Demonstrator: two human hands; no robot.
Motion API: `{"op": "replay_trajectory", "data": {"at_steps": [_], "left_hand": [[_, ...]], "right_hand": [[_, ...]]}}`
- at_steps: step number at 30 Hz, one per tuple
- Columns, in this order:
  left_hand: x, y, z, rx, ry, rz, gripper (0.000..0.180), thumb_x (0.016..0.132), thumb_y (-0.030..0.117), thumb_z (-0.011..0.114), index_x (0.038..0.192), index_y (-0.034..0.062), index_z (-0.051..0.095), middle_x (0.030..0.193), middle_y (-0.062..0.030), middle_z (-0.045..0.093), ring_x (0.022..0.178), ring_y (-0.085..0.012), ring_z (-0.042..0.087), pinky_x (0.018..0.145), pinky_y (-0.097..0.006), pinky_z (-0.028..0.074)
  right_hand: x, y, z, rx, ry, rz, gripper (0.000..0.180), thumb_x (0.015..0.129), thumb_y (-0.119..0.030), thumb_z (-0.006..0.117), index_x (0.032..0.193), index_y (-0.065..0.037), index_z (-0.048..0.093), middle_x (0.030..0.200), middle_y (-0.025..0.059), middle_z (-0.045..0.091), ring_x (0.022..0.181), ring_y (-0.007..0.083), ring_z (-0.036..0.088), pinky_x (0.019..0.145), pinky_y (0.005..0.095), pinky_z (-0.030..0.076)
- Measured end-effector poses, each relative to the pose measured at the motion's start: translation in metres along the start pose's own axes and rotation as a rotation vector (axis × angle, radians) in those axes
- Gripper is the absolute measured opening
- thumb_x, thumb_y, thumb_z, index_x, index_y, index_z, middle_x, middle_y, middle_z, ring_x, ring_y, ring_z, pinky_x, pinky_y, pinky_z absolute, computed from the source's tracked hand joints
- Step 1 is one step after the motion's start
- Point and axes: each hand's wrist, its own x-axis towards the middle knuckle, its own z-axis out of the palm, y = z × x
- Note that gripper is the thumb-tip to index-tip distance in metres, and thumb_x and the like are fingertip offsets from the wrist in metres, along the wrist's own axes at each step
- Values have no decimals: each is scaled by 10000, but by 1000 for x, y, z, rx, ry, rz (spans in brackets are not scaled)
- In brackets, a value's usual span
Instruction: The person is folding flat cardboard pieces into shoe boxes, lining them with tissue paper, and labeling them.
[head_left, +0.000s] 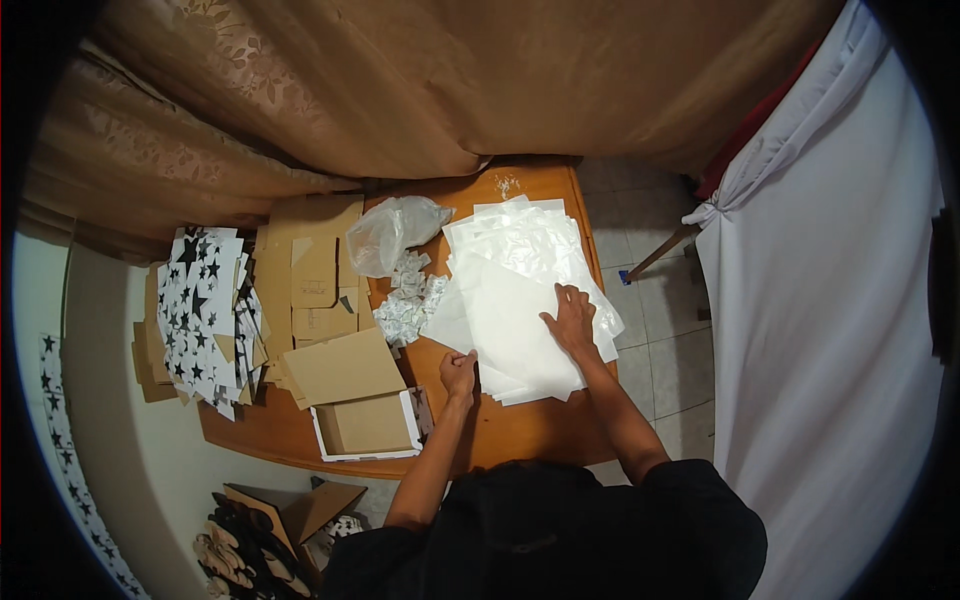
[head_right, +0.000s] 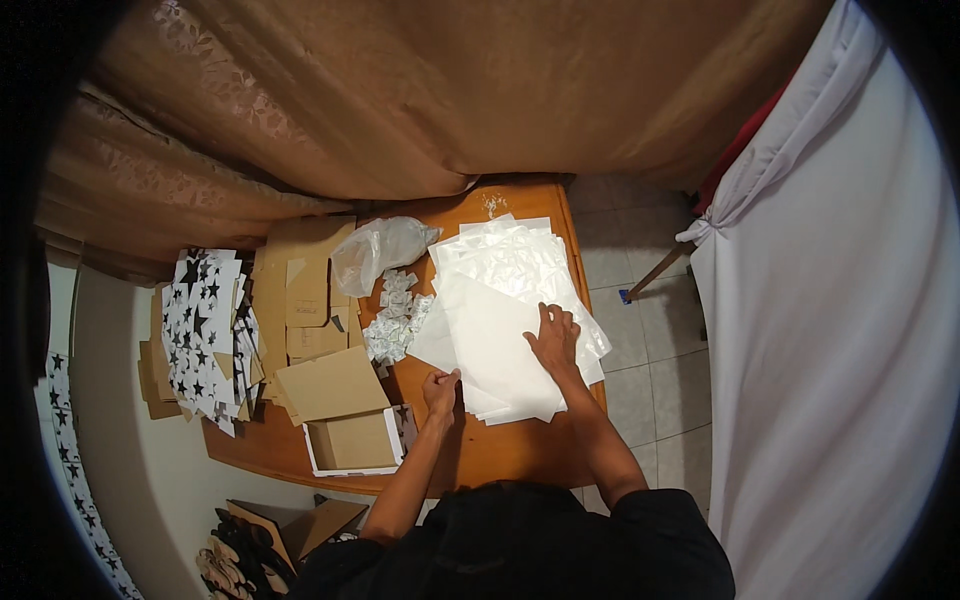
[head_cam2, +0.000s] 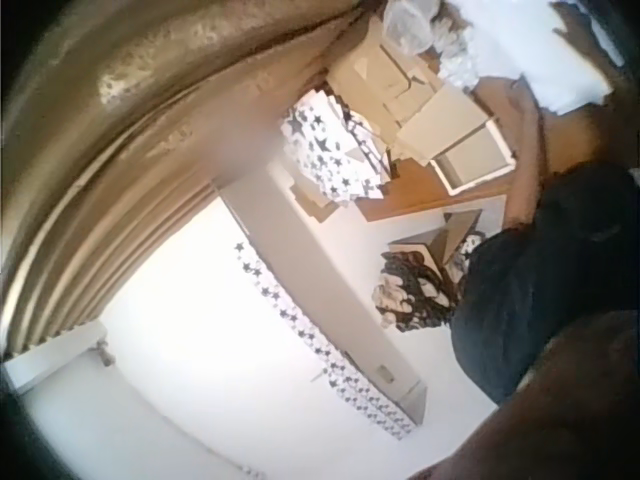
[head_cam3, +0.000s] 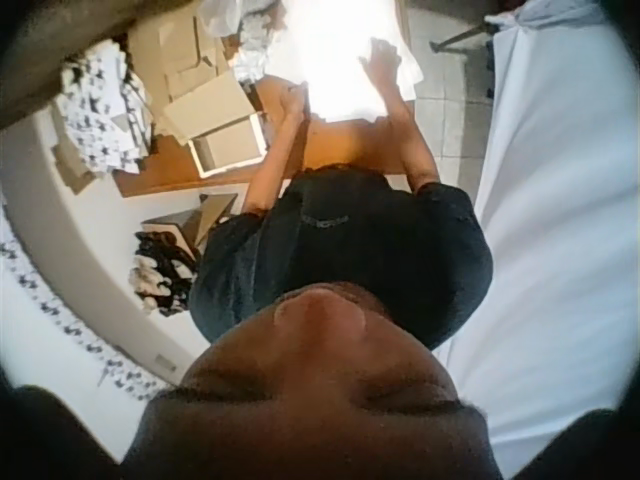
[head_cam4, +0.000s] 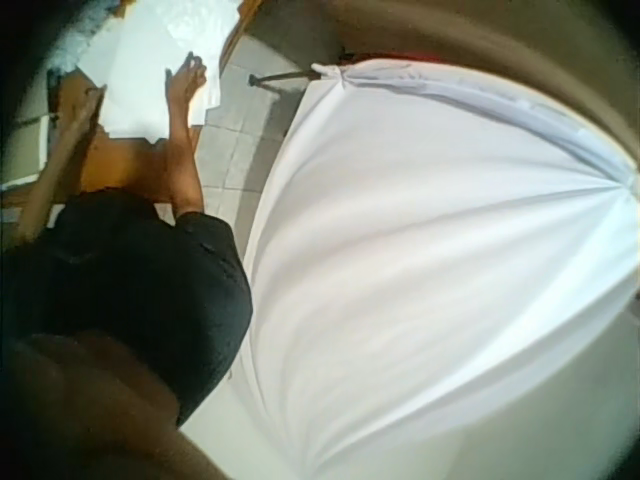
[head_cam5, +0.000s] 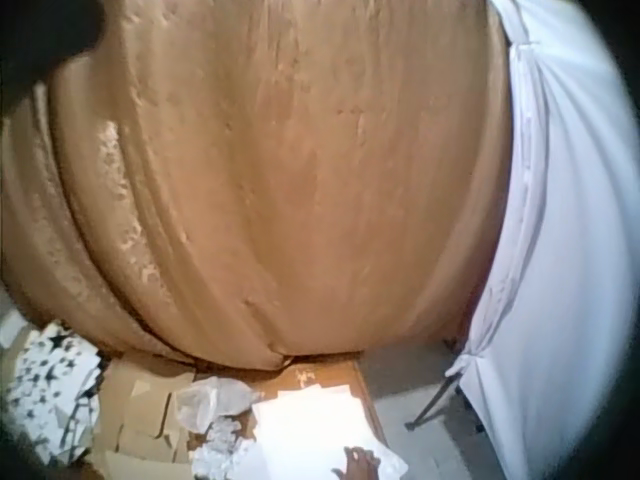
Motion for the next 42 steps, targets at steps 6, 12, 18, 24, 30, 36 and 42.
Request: {"op": "replay_trajectory", "data": {"at_steps": [6,12,18,24,30,36,42], "left_hand": [[6,2,1,-60,-25,68,160,892,44,741,861,38,583,757,13,558,699,-85,485,664,-244,436],[-21,36,-6,-141,-115,122,158,932,58,706,870,63,561,777,22,573,700,-71,498,647,-240,438],[-56,85,-42,-322,-303,155,122,966,85,661,953,97,540,856,13,614,792,-76,606,687,-243,517],[-94,118,-100,-626,-345,216,144,988,21,587,950,105,477,915,-7,622,868,-110,643,762,-354,616],[-134,152,-159,-735,-246,359,257,971,32,616,1218,71,554,1093,-43,645,993,-174,668,810,-391,631],[-137,126,-218,-848,-238,446,290,969,53,629,1246,77,549,1125,-50,649,1021,-183,671,817,-415,632],[-126,84,-294,-802,-194,321,278,931,94,690,1182,90,572,1104,-66,661,1037,-210,670,809,-446,628]], "right_hand": [[8,-3,2,-65,-19,46,638,760,-259,861,1312,-62,608,1214,119,553,1129,300,466,908,487,330],[3,-10,-11,21,-16,68,449,762,-210,855,1121,-83,619,1169,103,587,1120,302,496,934,483,313],[-17,-25,-38,354,-5,100,525,785,-176,843,1217,-78,560,1126,161,684,1102,337,628,996,464,366],[-52,-54,-62,522,-69,-13,581,796,-192,853,1259,-46,534,1008,156,682,944,271,655,808,400,546],[-89,-84,-40,614,-389,296,584,900,-494,731,1198,-10,595,1012,136,675,922,230,656,742,346,533],[-135,-169,-29,1344,-618,344,449,984,-378,672,1218,4,635,1165,53,675,989,108,625,835,286,511],[-147,-201,10,1383,-385,105,257,991,-140,674,1197,12,654,1069,46,709,976,102,629,893,272,499]]}}
